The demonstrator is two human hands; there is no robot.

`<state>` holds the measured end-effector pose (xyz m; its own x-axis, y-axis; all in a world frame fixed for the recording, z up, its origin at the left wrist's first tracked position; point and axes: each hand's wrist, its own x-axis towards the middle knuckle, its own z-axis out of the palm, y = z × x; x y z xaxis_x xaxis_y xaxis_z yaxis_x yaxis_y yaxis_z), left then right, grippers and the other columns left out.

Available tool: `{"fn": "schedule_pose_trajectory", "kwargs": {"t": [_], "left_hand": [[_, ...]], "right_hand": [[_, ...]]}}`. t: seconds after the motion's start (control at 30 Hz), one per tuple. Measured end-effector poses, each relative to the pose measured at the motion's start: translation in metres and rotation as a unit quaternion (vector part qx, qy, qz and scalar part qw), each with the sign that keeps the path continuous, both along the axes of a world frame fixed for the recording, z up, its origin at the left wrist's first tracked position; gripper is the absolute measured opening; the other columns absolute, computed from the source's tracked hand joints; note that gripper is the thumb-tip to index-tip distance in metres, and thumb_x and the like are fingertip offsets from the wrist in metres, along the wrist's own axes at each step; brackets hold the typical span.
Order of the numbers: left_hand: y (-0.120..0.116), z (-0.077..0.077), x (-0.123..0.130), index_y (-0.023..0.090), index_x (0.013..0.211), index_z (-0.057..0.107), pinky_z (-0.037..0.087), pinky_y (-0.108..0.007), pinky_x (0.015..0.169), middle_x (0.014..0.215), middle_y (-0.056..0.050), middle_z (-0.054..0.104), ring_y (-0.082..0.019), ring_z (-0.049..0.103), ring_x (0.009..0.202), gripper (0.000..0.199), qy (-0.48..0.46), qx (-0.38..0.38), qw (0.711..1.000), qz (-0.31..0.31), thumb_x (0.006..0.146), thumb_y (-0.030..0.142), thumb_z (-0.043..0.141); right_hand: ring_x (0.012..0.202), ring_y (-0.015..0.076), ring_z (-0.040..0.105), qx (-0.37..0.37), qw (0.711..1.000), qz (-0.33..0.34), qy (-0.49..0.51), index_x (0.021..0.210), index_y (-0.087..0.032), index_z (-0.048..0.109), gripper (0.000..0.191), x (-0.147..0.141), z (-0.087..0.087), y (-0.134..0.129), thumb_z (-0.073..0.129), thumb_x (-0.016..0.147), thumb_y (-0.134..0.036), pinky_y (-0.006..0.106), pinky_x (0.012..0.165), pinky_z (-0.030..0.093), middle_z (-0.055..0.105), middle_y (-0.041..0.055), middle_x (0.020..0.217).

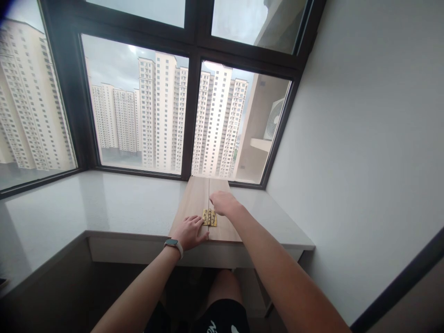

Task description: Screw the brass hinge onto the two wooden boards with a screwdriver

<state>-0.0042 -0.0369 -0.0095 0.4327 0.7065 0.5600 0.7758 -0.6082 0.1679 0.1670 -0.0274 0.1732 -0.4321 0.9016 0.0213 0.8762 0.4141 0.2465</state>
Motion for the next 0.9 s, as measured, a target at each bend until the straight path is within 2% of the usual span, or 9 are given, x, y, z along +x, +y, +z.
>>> {"fn": "schedule_pose_trajectory", "kwargs": {"t": [0.13,0.3,0.47,0.6,0.7,0.8,0.9], "left_hand": [[0.000,-0.001,0.000,0.022,0.119,0.064,0.042,-0.046,0.104,0.119,-0.012,0.067,-0.031,0.057,0.119,0.045,-0.002,0.000,1.000,0.001,0.093,0.057,0.054],[0.000,-0.001,0.000,0.022,0.120,0.064,0.042,-0.047,0.105,0.119,-0.013,0.067,-0.031,0.057,0.119,0.046,-0.005,-0.006,1.000,-0.001,0.094,0.057,0.053],[0.000,0.000,0.000,0.022,0.122,0.064,0.041,-0.047,0.105,0.120,-0.013,0.067,-0.031,0.056,0.120,0.046,-0.006,-0.007,1.000,-0.002,0.094,0.057,0.053],[0.000,-0.001,0.000,0.023,0.118,0.065,0.041,-0.046,0.104,0.119,-0.012,0.067,-0.031,0.056,0.120,0.044,-0.005,-0.006,1.000,-0.003,0.093,0.057,0.054],[0.001,-0.001,0.000,0.022,0.117,0.065,0.042,-0.046,0.104,0.119,-0.013,0.066,-0.031,0.056,0.120,0.043,-0.002,-0.006,1.000,-0.002,0.094,0.057,0.054],[0.000,0.000,0.000,0.022,0.119,0.064,0.042,-0.046,0.104,0.119,-0.013,0.066,-0.031,0.056,0.119,0.045,0.001,-0.006,1.000,-0.001,0.094,0.057,0.053],[-0.001,0.002,0.000,0.022,0.121,0.064,0.042,-0.046,0.104,0.119,-0.013,0.067,-0.031,0.056,0.119,0.047,0.000,-0.005,1.000,0.000,0.094,0.058,0.053]], "right_hand": [[0.095,0.0206,0.067,-0.002,1.000,-0.015,-0.006,0.099,-0.020,0.069,0.012,0.003,-0.001,0.003,0.065,0.093,-0.030,0.027,0.076,0.045,0.072,0.0103,0.108],[0.099,0.0242,0.068,0.010,0.999,-0.027,-0.018,0.103,-0.019,0.071,0.029,0.005,-0.002,0.003,0.055,0.099,-0.042,0.031,0.080,0.047,0.073,0.0132,0.108],[0.103,0.0273,0.068,0.031,0.997,-0.065,-0.029,0.108,-0.017,0.071,0.036,0.002,-0.005,0.000,0.044,0.103,-0.040,0.035,0.083,0.048,0.072,0.0165,0.110],[0.104,0.0283,0.067,0.011,0.998,-0.054,-0.010,0.116,-0.020,0.065,0.034,0.005,-0.006,0.001,0.056,0.096,-0.046,0.035,0.082,0.048,0.068,0.0155,0.119],[0.101,0.0253,0.066,-0.012,1.000,-0.027,0.007,0.120,-0.021,0.059,0.033,0.010,-0.007,0.002,0.064,0.091,-0.037,0.032,0.077,0.047,0.063,0.0144,0.126],[0.099,0.0221,0.065,-0.030,0.999,-0.012,0.018,0.112,-0.020,0.059,0.023,0.011,-0.007,0.003,0.062,0.090,-0.026,0.029,0.074,0.045,0.064,0.0119,0.122],[0.097,0.0205,0.065,-0.032,0.999,-0.014,0.019,0.104,-0.021,0.061,0.015,0.008,-0.006,0.002,0.065,0.089,-0.022,0.027,0.073,0.043,0.066,0.0092,0.116]]}}
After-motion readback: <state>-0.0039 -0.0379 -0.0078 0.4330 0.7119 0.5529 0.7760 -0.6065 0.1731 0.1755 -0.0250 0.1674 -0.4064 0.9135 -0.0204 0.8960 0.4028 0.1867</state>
